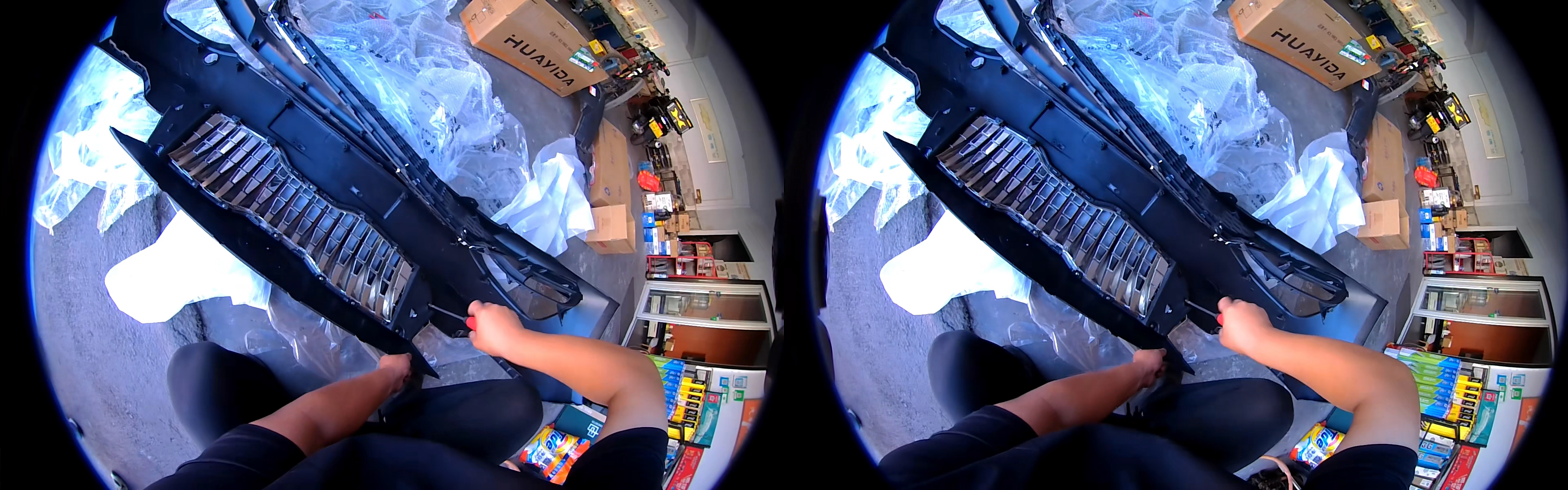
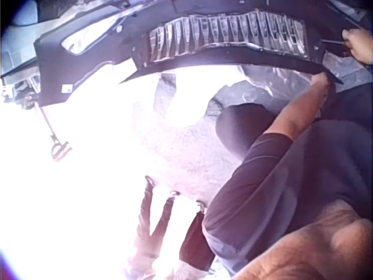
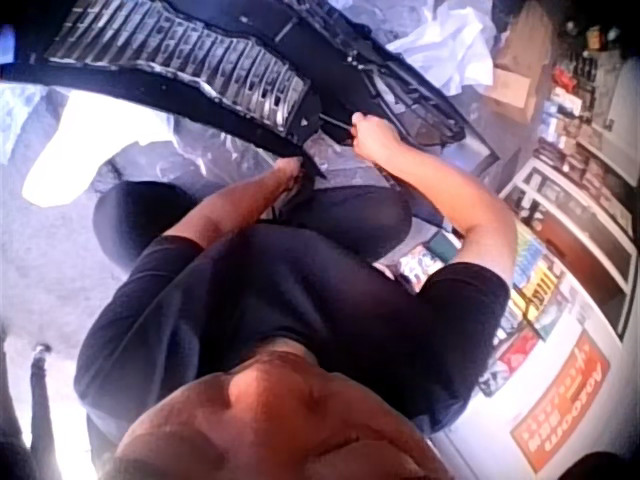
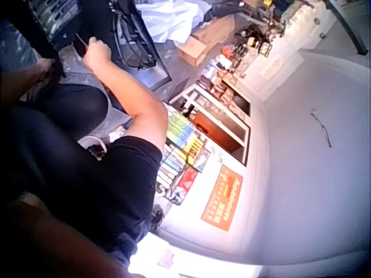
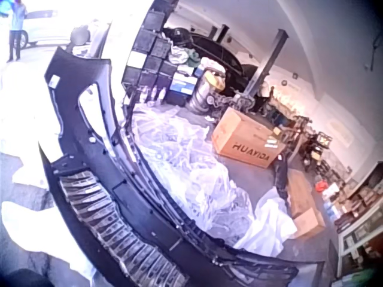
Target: The person uses a prying tool to release clips on a chrome-style grille, separating it from a black vehicle bumper.
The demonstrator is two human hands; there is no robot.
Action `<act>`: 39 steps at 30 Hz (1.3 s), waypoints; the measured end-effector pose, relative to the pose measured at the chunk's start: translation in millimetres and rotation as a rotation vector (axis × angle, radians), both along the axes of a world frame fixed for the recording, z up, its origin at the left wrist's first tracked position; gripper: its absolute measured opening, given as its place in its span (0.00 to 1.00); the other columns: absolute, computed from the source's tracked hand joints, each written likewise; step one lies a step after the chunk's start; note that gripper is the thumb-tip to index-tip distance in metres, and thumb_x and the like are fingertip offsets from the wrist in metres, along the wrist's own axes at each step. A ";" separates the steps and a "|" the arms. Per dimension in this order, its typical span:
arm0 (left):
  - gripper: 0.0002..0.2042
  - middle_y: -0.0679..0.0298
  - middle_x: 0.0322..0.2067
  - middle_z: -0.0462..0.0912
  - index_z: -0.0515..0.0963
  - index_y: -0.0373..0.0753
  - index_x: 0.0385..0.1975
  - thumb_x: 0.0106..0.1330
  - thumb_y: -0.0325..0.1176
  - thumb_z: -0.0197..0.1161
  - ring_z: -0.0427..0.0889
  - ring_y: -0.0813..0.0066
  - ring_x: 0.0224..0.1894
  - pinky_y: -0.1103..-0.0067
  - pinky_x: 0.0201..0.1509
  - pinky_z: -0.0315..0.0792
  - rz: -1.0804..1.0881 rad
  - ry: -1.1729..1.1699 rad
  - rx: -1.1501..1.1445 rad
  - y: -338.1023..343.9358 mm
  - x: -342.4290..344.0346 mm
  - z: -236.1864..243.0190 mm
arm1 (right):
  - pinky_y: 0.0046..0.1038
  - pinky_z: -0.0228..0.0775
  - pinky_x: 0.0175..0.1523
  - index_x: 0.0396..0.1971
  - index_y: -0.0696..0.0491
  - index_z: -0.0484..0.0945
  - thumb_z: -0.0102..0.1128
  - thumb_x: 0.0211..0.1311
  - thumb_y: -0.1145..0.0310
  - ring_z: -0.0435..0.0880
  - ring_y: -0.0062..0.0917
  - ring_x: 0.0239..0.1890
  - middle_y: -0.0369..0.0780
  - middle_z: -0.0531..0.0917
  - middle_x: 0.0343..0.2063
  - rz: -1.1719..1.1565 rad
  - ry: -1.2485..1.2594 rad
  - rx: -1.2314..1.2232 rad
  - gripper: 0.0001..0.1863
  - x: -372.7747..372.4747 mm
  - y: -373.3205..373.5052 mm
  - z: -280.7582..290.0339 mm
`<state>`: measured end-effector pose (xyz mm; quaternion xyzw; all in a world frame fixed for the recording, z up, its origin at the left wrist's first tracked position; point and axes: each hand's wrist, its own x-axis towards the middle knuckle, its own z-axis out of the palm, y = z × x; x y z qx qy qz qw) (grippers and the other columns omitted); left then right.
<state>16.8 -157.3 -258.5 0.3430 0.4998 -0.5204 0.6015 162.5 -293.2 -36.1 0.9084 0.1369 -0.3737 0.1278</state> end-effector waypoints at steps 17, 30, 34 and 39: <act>0.12 0.62 0.19 0.73 0.75 0.37 0.28 0.72 0.36 0.63 0.69 0.72 0.16 0.73 0.19 0.60 -0.054 -0.043 0.040 -2.7 12.3 17.0 | 0.36 0.82 0.41 0.50 0.56 0.82 0.64 0.58 0.68 0.89 0.36 0.39 0.44 0.85 0.36 0.402 -0.039 0.012 0.19 -2.6 -34.4 -0.3; 0.14 0.63 0.22 0.74 0.76 0.37 0.31 0.73 0.40 0.65 0.70 0.74 0.19 0.74 0.21 0.62 -0.121 -0.006 0.073 -7.2 4.1 -5.6 | 0.31 0.77 0.33 0.34 0.57 0.84 0.72 0.52 0.64 0.87 0.31 0.33 0.50 0.88 0.34 -0.535 0.009 0.021 0.14 8.2 -31.5 -7.5; 0.16 0.61 0.26 0.78 0.79 0.33 0.35 0.73 0.42 0.66 0.72 0.71 0.25 0.71 0.30 0.67 -0.093 -0.016 0.009 -7.0 6.7 -0.2 | 0.36 0.81 0.43 0.45 0.57 0.82 0.66 0.54 0.69 0.87 0.35 0.36 0.46 0.85 0.33 0.349 -0.144 0.111 0.17 -11.7 -46.1 1.8; 0.14 0.63 0.25 0.76 0.78 0.34 0.34 0.74 0.40 0.64 0.71 0.72 0.22 0.73 0.26 0.64 -0.073 -0.021 0.018 -10.7 6.3 -2.1 | 0.33 0.82 0.40 0.52 0.59 0.81 0.62 0.58 0.67 0.84 0.34 0.32 0.44 0.83 0.34 0.591 -0.138 0.132 0.21 -14.4 -55.0 -0.5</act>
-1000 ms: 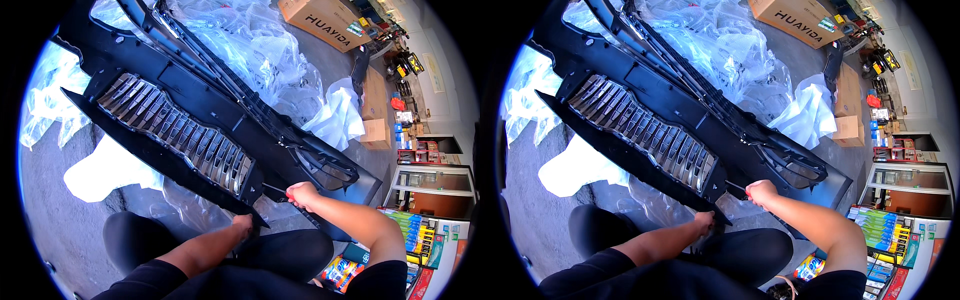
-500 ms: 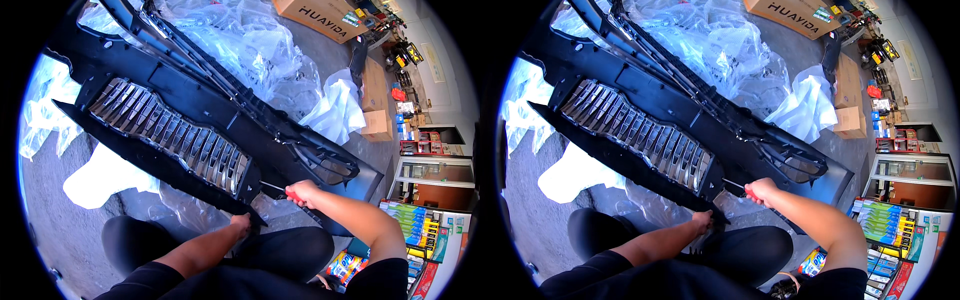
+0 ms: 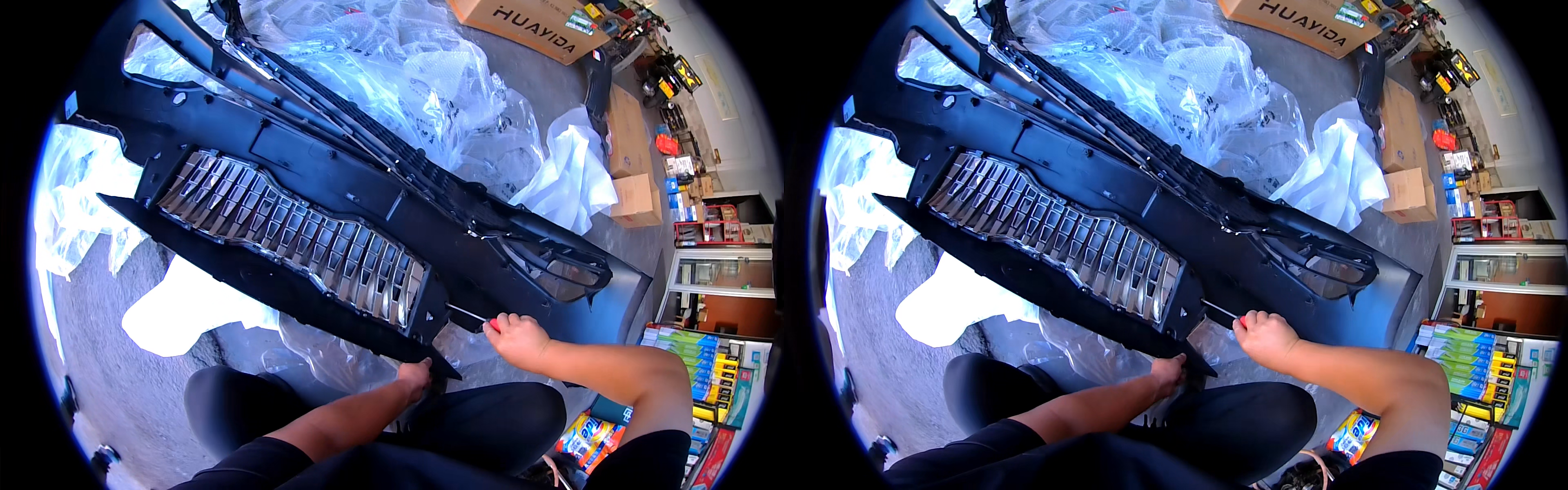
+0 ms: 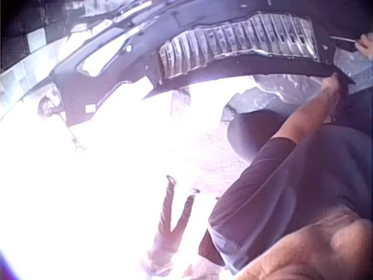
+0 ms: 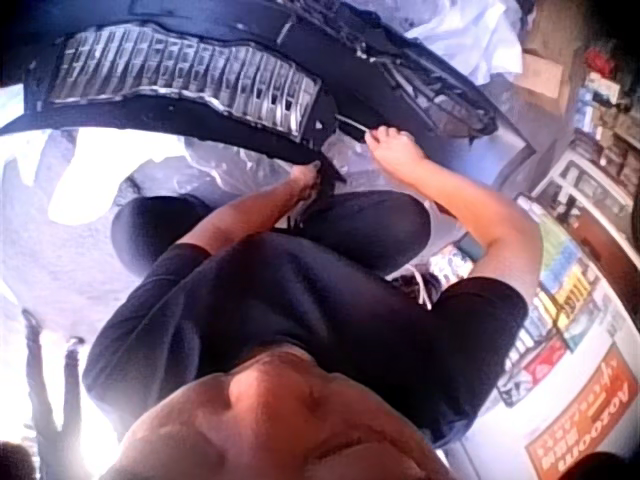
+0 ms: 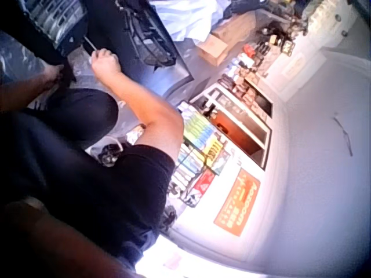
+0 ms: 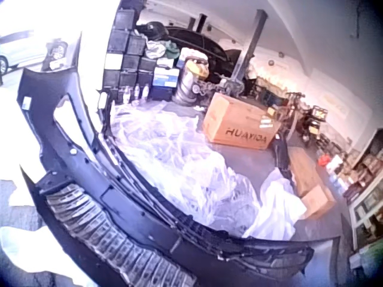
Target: The person uses a prying tool to release clips on a chrome-style grille, separating it from a black vehicle bumper.
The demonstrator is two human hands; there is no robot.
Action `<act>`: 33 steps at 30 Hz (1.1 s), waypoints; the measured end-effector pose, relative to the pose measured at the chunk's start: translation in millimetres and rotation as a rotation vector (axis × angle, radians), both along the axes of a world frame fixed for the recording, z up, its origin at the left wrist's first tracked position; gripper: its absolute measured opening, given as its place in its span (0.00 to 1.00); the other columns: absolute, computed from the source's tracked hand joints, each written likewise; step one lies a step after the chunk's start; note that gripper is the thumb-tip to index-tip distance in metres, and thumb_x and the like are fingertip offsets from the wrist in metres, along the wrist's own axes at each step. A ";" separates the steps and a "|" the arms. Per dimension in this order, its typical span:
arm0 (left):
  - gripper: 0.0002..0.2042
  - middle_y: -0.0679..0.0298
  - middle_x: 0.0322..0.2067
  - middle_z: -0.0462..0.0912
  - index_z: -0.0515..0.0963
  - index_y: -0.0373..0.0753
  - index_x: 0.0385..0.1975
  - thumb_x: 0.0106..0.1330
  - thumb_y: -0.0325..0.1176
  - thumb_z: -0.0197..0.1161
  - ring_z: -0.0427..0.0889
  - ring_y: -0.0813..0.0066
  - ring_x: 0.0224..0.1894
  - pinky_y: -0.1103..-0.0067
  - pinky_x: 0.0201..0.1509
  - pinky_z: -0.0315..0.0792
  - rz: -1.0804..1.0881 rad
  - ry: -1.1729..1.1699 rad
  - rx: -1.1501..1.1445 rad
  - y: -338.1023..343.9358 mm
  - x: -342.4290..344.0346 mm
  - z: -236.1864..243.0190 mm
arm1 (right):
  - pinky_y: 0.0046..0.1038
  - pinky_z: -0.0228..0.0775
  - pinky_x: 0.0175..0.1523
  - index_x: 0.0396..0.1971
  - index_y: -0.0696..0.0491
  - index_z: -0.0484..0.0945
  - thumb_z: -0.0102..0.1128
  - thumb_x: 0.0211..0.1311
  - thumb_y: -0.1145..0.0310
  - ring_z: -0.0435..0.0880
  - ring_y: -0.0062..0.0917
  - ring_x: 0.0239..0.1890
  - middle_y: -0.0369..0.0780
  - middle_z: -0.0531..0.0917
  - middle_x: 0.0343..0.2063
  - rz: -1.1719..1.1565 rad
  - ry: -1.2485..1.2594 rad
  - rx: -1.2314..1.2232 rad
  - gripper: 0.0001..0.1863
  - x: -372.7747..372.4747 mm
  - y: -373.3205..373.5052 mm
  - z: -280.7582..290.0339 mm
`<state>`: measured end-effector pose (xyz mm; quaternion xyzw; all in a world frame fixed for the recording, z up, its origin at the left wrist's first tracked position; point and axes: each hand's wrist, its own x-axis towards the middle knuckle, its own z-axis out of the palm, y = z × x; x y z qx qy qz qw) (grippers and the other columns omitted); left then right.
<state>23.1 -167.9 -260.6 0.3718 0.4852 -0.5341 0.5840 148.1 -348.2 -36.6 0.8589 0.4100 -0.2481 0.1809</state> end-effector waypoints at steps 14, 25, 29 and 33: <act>0.14 0.61 0.28 0.80 0.80 0.34 0.37 0.72 0.41 0.66 0.75 0.71 0.26 0.73 0.29 0.68 -0.011 -0.011 -0.021 3.2 -9.2 -17.4 | 0.24 0.69 0.24 0.48 0.57 0.82 0.64 0.70 0.62 0.77 0.19 0.23 0.38 0.85 0.29 -2.029 0.532 0.270 0.14 21.6 3.0 -31.3; 0.10 0.66 0.23 0.74 0.78 0.39 0.32 0.73 0.37 0.65 0.69 0.75 0.21 0.75 0.25 0.64 -0.011 -0.090 -0.017 0.6 -1.2 -4.2 | 0.30 0.80 0.39 0.49 0.60 0.80 0.59 0.57 0.68 0.85 0.32 0.34 0.42 0.81 0.34 -0.084 -0.073 0.029 0.20 -10.8 -1.0 -3.3; 0.11 0.66 0.24 0.74 0.77 0.39 0.31 0.74 0.37 0.64 0.68 0.75 0.21 0.75 0.24 0.63 0.086 -0.005 -0.058 -0.3 -2.1 -11.6 | 0.31 0.80 0.35 0.48 0.58 0.81 0.61 0.58 0.68 0.86 0.32 0.32 0.43 0.82 0.33 -0.180 -0.029 -0.002 0.18 -9.7 13.6 -11.8; 0.12 0.65 0.23 0.73 0.76 0.38 0.30 0.75 0.38 0.63 0.67 0.76 0.20 0.75 0.23 0.61 0.115 0.036 -0.067 0.0 -0.5 -10.7 | 0.29 0.76 0.28 0.41 0.54 0.83 0.61 0.64 0.69 0.83 0.28 0.24 0.41 0.82 0.28 -1.010 0.122 0.139 0.09 -9.8 15.3 -29.7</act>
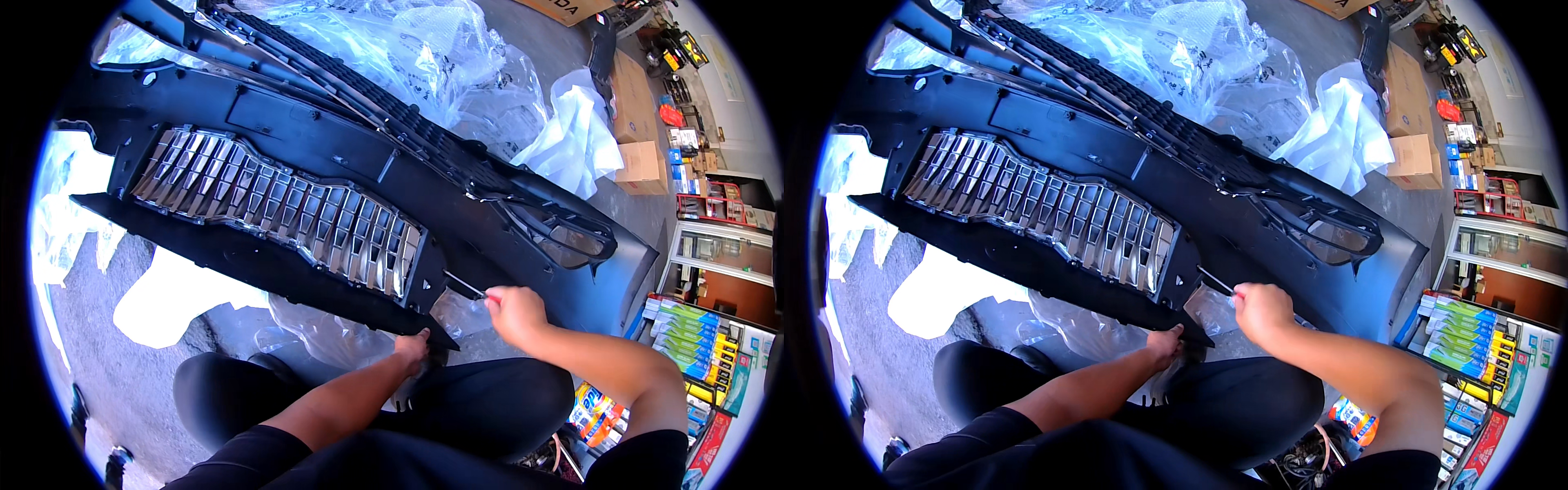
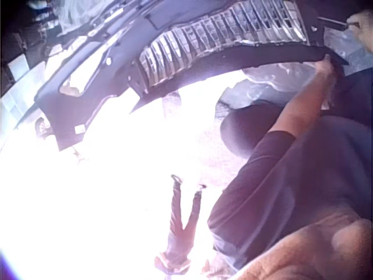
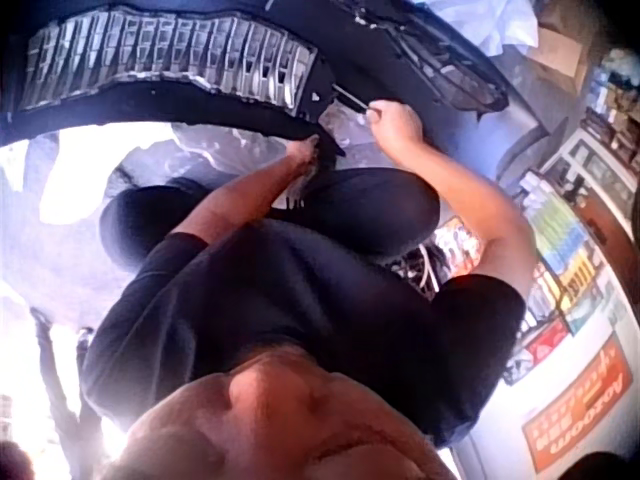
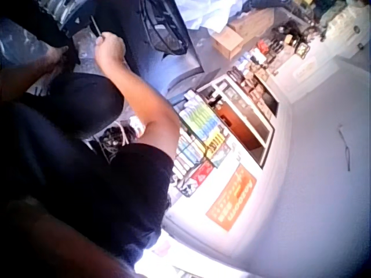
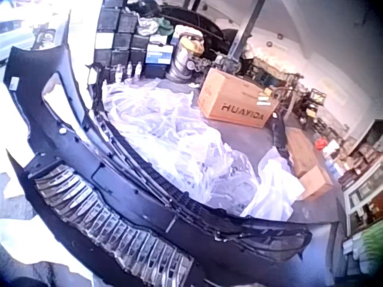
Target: The person uses a prying tool to release clips on a chrome-style grille, separating it from a black vehicle bumper.
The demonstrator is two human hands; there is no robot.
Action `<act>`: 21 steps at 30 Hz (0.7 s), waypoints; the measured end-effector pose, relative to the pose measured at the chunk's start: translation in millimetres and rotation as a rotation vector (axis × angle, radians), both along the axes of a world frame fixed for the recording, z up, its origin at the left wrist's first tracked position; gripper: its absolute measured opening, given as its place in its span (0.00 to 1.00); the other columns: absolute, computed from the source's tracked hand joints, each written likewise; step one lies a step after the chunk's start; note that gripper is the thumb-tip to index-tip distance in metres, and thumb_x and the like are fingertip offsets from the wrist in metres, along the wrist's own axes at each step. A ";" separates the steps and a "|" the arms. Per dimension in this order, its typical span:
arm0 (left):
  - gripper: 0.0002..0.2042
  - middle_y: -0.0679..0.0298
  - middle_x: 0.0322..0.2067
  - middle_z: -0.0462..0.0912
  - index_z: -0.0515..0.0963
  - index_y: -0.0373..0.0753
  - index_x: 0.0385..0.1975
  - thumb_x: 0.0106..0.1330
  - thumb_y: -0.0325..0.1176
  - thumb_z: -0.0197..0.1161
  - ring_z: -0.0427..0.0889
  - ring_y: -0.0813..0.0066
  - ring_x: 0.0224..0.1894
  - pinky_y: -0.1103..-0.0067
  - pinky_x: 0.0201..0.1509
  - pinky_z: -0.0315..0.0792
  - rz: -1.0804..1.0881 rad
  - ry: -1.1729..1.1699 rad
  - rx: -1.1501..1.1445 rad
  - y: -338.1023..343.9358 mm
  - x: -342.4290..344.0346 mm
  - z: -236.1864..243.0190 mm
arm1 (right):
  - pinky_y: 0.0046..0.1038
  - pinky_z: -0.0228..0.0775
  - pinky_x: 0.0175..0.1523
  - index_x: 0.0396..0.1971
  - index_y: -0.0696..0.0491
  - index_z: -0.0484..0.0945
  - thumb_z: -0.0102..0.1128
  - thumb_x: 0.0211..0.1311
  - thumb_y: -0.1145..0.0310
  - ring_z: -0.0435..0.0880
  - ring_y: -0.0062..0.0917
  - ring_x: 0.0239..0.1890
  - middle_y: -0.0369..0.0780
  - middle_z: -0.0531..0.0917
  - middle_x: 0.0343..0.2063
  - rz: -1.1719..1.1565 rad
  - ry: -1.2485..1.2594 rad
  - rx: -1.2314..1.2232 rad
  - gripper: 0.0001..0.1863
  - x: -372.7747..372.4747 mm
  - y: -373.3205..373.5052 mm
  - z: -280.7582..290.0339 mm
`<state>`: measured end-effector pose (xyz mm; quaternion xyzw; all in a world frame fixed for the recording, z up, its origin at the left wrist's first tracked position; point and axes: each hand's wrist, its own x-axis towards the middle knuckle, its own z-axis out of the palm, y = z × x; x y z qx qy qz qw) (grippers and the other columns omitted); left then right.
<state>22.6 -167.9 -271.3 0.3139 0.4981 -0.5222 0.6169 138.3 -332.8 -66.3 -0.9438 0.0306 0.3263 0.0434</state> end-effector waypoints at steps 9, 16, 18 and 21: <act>0.11 0.67 0.21 0.73 0.76 0.40 0.29 0.74 0.36 0.63 0.67 0.77 0.18 0.76 0.22 0.60 -0.023 -0.091 0.027 1.6 2.3 9.2 | 0.31 0.79 0.40 0.37 0.59 0.81 0.71 0.52 0.64 0.89 0.34 0.37 0.47 0.85 0.36 -0.233 0.141 -0.109 0.16 21.0 -3.2 11.9; 0.10 0.68 0.20 0.72 0.76 0.41 0.30 0.75 0.36 0.62 0.68 0.76 0.18 0.76 0.21 0.61 -0.044 -0.123 0.008 1.8 1.8 10.6 | 0.35 0.82 0.42 0.50 0.58 0.82 0.64 0.56 0.69 0.86 0.34 0.36 0.45 0.84 0.34 0.886 -0.129 -0.158 0.20 6.8 -13.9 29.5; 0.11 0.68 0.20 0.72 0.76 0.41 0.30 0.75 0.36 0.61 0.68 0.76 0.18 0.76 0.21 0.61 -0.037 -0.120 0.007 2.9 3.0 12.5 | 0.36 0.83 0.41 0.51 0.57 0.82 0.62 0.57 0.69 0.86 0.34 0.34 0.45 0.83 0.34 0.886 -0.115 -0.159 0.21 6.1 -11.3 27.4; 0.11 0.67 0.20 0.71 0.75 0.40 0.30 0.75 0.36 0.61 0.68 0.75 0.18 0.75 0.21 0.61 -0.053 -0.096 0.010 3.2 5.9 12.8 | 0.36 0.83 0.39 0.53 0.55 0.82 0.63 0.58 0.68 0.87 0.36 0.33 0.45 0.84 0.34 0.791 -0.045 -0.173 0.21 4.3 0.1 20.3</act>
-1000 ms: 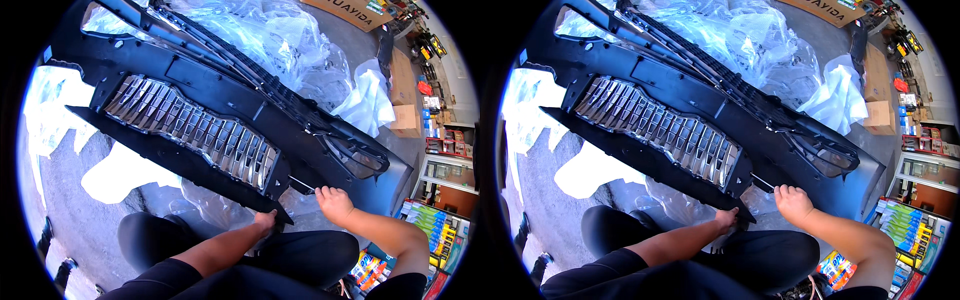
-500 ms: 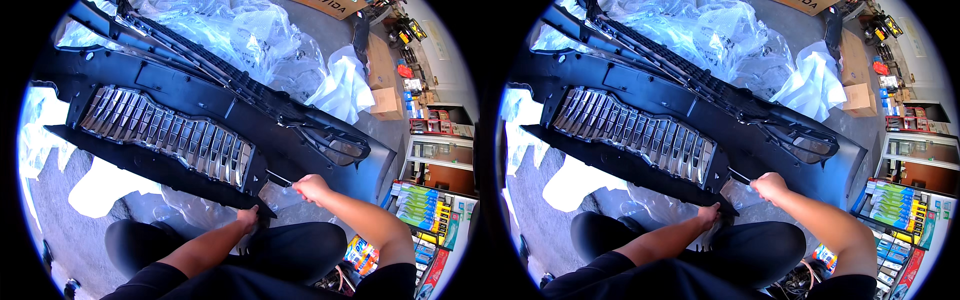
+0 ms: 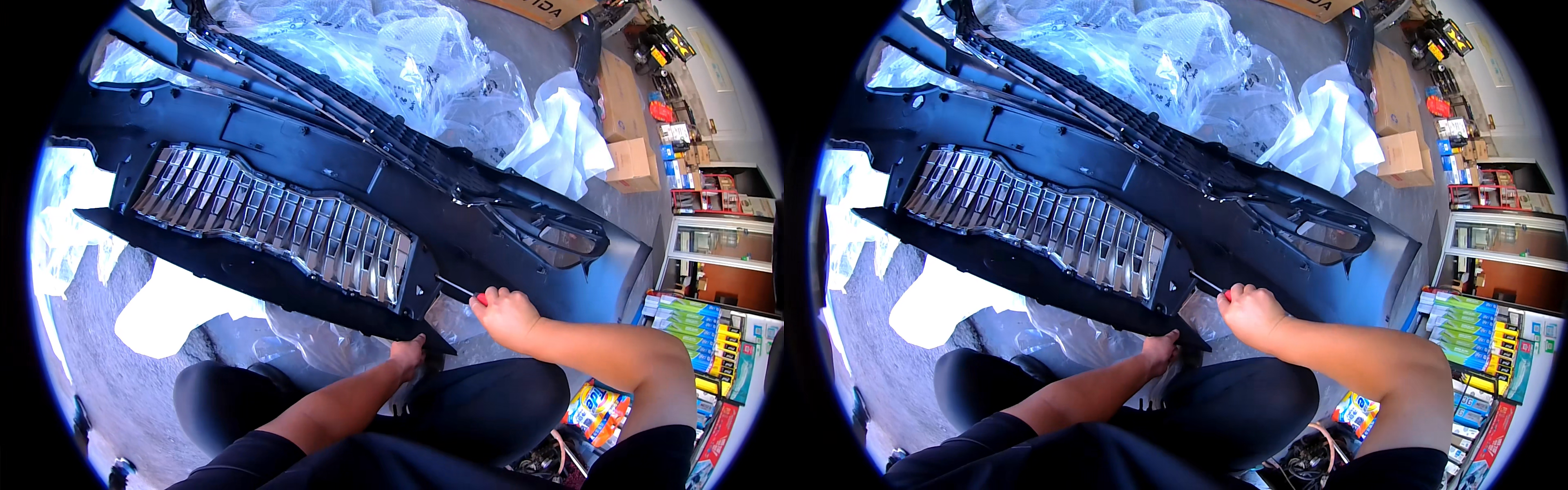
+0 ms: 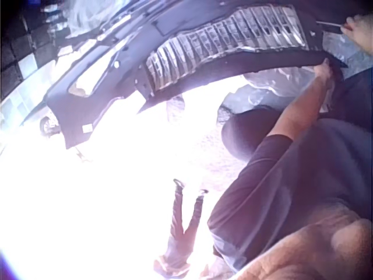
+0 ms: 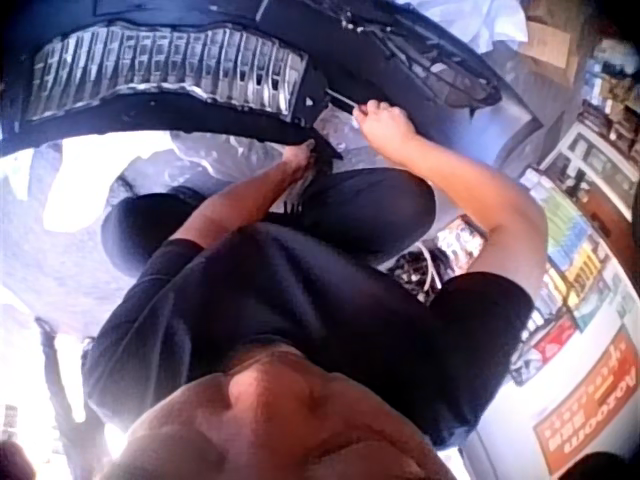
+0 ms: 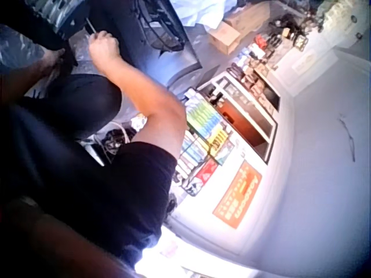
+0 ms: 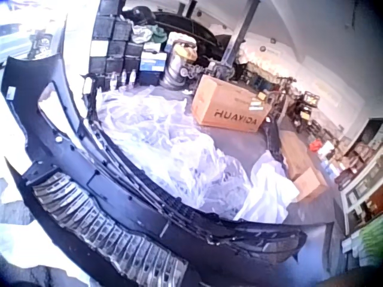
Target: The person uses a prying tool to release clips on a chrome-style grille, separating it from a black vehicle bumper.
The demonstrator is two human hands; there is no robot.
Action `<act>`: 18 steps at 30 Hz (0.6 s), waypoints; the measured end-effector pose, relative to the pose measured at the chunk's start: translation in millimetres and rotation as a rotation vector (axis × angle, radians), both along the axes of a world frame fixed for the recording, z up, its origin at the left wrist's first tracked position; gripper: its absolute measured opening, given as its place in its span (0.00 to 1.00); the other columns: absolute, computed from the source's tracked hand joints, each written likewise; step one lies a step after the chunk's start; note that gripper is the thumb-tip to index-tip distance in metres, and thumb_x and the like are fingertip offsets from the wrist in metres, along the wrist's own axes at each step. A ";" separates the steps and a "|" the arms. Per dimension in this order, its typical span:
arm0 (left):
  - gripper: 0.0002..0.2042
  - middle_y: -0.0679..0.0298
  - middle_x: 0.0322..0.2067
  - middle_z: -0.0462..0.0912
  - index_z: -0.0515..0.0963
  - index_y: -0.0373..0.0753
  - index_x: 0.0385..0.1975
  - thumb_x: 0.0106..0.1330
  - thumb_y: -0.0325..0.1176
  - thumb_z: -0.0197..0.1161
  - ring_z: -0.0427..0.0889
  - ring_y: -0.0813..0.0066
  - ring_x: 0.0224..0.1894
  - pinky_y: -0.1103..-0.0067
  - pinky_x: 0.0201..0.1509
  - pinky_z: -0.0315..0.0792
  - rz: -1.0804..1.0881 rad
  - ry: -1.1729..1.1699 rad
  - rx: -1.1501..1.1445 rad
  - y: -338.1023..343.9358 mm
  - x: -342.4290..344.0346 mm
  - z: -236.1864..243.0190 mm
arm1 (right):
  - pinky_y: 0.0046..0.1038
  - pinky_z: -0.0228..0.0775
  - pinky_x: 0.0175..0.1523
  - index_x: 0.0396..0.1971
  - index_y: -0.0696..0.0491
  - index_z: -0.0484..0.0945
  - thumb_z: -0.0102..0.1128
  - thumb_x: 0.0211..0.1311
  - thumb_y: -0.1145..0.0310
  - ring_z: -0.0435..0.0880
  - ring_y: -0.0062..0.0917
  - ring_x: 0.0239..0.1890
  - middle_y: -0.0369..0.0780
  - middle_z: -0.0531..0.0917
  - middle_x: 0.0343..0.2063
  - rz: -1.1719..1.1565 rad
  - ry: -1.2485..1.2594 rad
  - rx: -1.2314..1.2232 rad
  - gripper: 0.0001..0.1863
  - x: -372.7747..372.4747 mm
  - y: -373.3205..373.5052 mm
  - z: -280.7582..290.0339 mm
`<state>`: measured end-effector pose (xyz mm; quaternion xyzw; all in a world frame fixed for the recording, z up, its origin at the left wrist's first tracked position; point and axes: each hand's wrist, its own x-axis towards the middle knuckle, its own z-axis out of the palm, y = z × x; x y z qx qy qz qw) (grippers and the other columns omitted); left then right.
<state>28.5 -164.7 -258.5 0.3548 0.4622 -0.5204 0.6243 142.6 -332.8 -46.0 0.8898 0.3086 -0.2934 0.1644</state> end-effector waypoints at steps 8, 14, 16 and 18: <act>0.09 0.63 0.27 0.79 0.79 0.37 0.36 0.74 0.37 0.64 0.71 0.74 0.22 0.75 0.25 0.66 0.019 -0.004 0.011 -2.3 -5.7 -11.9 | 0.24 0.65 0.23 0.46 0.53 0.86 0.58 0.71 0.64 0.76 0.20 0.21 0.39 0.86 0.29 -1.932 0.330 0.371 0.12 29.2 -7.8 -21.7; 0.09 0.65 0.27 0.79 0.80 0.38 0.35 0.74 0.37 0.64 0.71 0.75 0.22 0.76 0.25 0.65 0.034 -0.033 -0.024 -1.7 -10.1 -14.8 | 0.31 0.78 0.40 0.48 0.55 0.81 0.64 0.60 0.70 0.85 0.32 0.33 0.44 0.86 0.35 -0.760 0.051 0.087 0.16 19.6 -3.4 5.6; 0.09 0.65 0.26 0.78 0.79 0.38 0.35 0.74 0.37 0.64 0.71 0.75 0.21 0.76 0.24 0.65 0.030 -0.036 -0.025 -0.6 -9.9 -13.7 | 0.33 0.79 0.42 0.49 0.55 0.81 0.63 0.59 0.70 0.86 0.32 0.35 0.43 0.85 0.34 -0.174 -0.031 0.055 0.17 15.7 -12.9 4.7; 0.09 0.66 0.25 0.78 0.79 0.38 0.34 0.74 0.37 0.64 0.71 0.75 0.21 0.76 0.24 0.64 0.021 -0.037 -0.025 -0.9 -8.7 -13.9 | 0.36 0.81 0.44 0.51 0.56 0.80 0.63 0.57 0.68 0.86 0.34 0.38 0.41 0.83 0.33 0.191 -0.096 0.017 0.21 8.8 -20.7 4.4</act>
